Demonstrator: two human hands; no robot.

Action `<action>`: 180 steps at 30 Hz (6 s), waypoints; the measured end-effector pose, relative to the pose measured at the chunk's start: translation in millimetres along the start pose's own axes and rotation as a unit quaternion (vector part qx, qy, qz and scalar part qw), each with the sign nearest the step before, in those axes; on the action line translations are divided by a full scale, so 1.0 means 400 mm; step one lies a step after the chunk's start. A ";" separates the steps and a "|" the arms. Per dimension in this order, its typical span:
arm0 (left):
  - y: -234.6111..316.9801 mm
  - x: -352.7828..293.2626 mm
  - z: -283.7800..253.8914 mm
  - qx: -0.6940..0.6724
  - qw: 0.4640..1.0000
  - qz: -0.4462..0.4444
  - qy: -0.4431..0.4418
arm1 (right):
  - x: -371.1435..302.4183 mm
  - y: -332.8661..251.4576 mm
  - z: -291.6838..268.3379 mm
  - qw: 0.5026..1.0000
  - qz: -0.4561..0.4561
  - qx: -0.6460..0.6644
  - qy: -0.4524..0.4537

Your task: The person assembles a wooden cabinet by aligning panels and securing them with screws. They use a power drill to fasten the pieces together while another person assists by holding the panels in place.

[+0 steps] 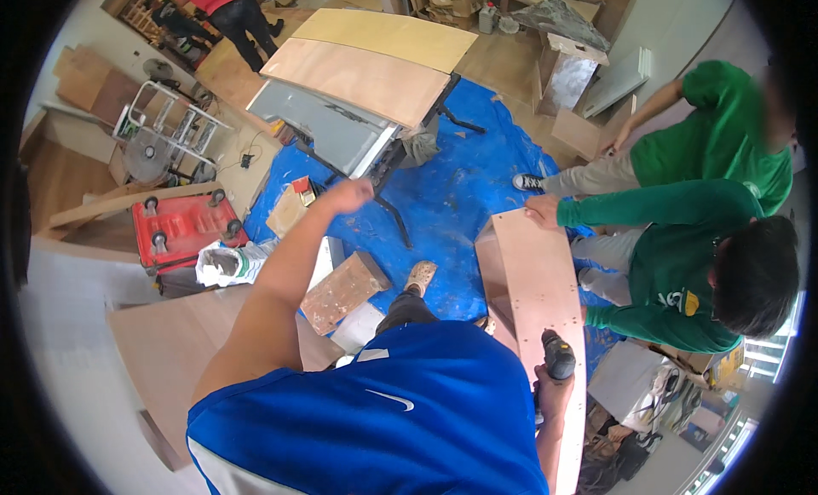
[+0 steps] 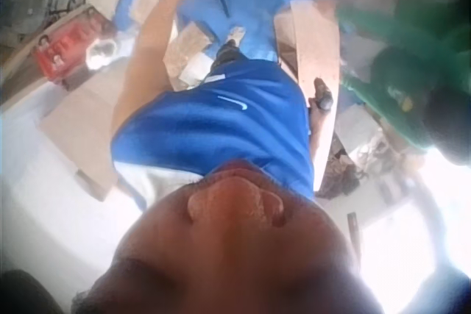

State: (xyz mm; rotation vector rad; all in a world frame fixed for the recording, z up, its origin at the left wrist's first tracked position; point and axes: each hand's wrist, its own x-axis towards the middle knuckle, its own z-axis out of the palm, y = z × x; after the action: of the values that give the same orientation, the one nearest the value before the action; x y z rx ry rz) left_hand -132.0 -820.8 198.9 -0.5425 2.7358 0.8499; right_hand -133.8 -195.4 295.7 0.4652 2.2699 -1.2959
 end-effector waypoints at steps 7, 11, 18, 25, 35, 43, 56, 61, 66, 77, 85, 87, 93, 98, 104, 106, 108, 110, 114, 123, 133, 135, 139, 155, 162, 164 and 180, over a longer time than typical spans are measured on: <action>-0.143 0.310 -0.338 0.125 0.966 0.150 0.167 | -0.066 -0.149 0.243 1.000 -0.010 0.024 0.012; -0.192 0.358 -0.366 0.150 0.960 0.188 0.147 | -0.107 -0.200 0.337 0.999 -0.033 -0.017 0.029; -0.245 0.316 -0.335 0.087 0.951 0.224 0.193 | -0.151 -0.222 0.402 0.998 0.013 -0.006 0.065; -0.274 0.340 -0.339 0.107 0.929 0.246 0.255 | -0.152 -0.228 0.431 0.996 0.014 -0.040 0.080; -0.256 0.337 -0.358 0.175 0.900 0.237 0.321 | -0.166 -0.211 0.440 0.991 -0.035 -0.123 0.035; -0.010 0.026 -0.075 -0.091 0.960 0.243 0.107 | -0.177 -0.216 0.405 0.989 -0.097 -0.083 0.080; 0.446 -0.070 -0.052 -0.059 0.881 0.391 -0.261 | -0.016 -0.400 0.538 0.920 -0.353 -0.094 -0.139; 0.377 -0.096 -0.093 -0.028 0.928 0.310 -0.206 | 0.010 -0.408 0.576 0.913 -0.364 -0.056 -0.176; 0.265 -0.137 -0.133 0.024 0.960 0.249 -0.125 | 0.104 -0.224 0.579 0.924 -0.344 -0.115 -0.119; 0.166 -0.195 -0.385 0.073 0.993 0.093 -0.008 | 0.024 0.510 0.385 0.963 0.232 0.034 0.136; 0.079 -0.159 -0.486 0.049 0.990 0.075 0.107 | -0.006 0.579 0.365 0.967 0.226 -0.092 0.070; 0.043 -0.156 -0.492 0.052 0.989 0.055 0.129 | 0.020 0.505 0.385 0.967 0.239 0.029 0.082; -0.002 -0.134 -0.488 0.038 0.983 0.052 0.172 | 0.086 0.314 0.366 0.931 0.217 0.263 0.132; -0.027 -0.125 -0.481 0.007 0.984 0.031 0.174 | 0.105 0.308 0.353 0.935 0.248 0.220 0.125; -0.044 -0.113 -0.477 -0.002 0.987 0.021 0.159 | 0.077 0.335 0.375 0.967 0.232 0.052 0.091; -0.037 -0.109 -0.476 0.014 0.987 0.020 0.159 | 0.071 0.361 0.380 0.976 0.208 -0.020 0.062; -0.025 -0.107 -0.473 0.029 0.987 0.019 0.159 | 0.071 0.387 0.391 0.978 0.194 -0.046 0.063; -0.022 -0.103 -0.470 0.022 0.987 0.028 0.158 | 0.076 0.420 0.404 0.981 0.181 -0.049 0.052; -0.014 -0.103 -0.465 0.036 0.985 0.049 0.159 | 0.067 0.404 0.416 0.982 0.165 -0.079 0.039; 0.116 -0.144 -0.452 0.033 0.992 0.070 0.096 | 0.071 0.255 0.445 0.989 0.096 -0.108 0.013; 0.352 -0.095 -0.291 0.042 0.935 0.347 -0.058 | 0.027 -0.291 0.544 0.946 -0.315 -0.021 -0.074; 0.434 -0.077 -0.258 0.030 0.908 0.400 -0.119 | 0.032 -0.360 0.546 0.905 -0.417 -0.009 -0.089; 0.563 -0.047 -0.209 0.027 0.872 0.456 -0.176 | 0.053 -0.385 0.414 0.858 -0.453 -0.232 -0.070; 0.679 0.165 0.089 -0.109 0.932 0.269 -0.215 | 0.187 -0.329 0.206 0.988 -0.125 0.081 -0.040; 0.585 0.383 0.221 -0.096 0.940 0.190 -0.268 | 0.351 -0.351 0.242 0.995 -0.063 0.077 0.022; 0.585 0.443 0.271 -0.097 0.934 0.188 -0.287 | 0.398 -0.368 0.269 0.998 -0.032 0.041 0.026; 0.556 0.592 0.429 -0.150 0.861 0.353 -0.333 | 0.478 -0.480 0.387 0.986 0.125 0.079 0.083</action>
State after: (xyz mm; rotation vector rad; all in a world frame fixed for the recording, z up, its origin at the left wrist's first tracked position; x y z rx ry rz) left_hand -420.2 -617.1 96.0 0.6697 2.1139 1.3164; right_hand -352.9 -414.1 256.1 0.9142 2.1608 -1.3528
